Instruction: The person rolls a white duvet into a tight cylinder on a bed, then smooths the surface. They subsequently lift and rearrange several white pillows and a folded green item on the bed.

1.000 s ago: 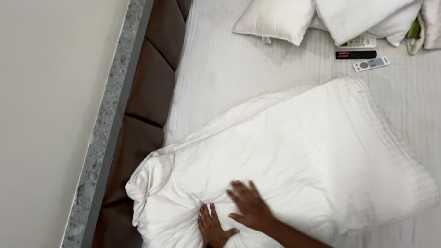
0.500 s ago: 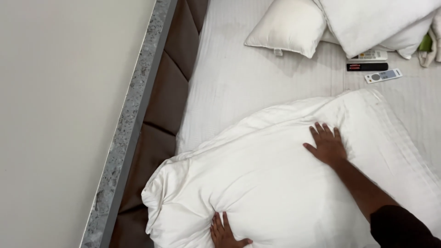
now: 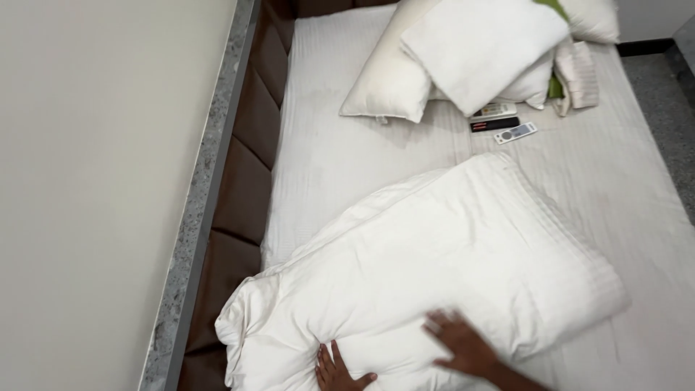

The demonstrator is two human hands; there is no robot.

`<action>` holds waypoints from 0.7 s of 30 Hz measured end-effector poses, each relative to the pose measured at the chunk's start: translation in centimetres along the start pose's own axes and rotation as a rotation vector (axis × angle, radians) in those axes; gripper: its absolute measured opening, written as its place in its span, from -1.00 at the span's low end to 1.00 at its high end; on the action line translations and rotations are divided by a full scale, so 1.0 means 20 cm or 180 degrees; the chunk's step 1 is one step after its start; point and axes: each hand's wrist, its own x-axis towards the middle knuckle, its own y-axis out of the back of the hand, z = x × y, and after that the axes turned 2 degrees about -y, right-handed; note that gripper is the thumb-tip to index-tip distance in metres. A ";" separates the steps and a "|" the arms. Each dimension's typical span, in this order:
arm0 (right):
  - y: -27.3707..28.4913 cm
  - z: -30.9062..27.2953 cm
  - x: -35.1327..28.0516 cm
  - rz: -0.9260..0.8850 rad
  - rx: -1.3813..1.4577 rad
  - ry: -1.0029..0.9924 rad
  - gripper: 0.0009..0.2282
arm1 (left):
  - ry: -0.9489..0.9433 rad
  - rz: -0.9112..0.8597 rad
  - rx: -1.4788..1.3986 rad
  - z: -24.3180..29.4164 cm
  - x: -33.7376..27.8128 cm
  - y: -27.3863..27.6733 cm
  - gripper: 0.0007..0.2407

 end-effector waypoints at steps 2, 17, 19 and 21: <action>-0.06 0.29 -0.14 0.1131 -0.0385 -0.0327 -0.21 | 0.0008 0.0046 0.0038 0.19 0.08 0.22 0.35; -0.23 0.40 -0.50 0.0639 -0.0672 -0.2381 -0.17 | 0.1047 0.0254 -0.0186 -0.12 -0.67 0.28 -0.14; -0.20 0.35 -0.56 0.0371 -0.0678 -0.2335 -0.14 | 0.1460 0.0191 -0.0234 -0.18 -0.76 0.25 -0.13; -0.17 0.33 -0.59 0.0120 -0.0690 -0.2327 -0.11 | 0.1831 0.0125 -0.0284 -0.28 -0.77 0.14 -0.11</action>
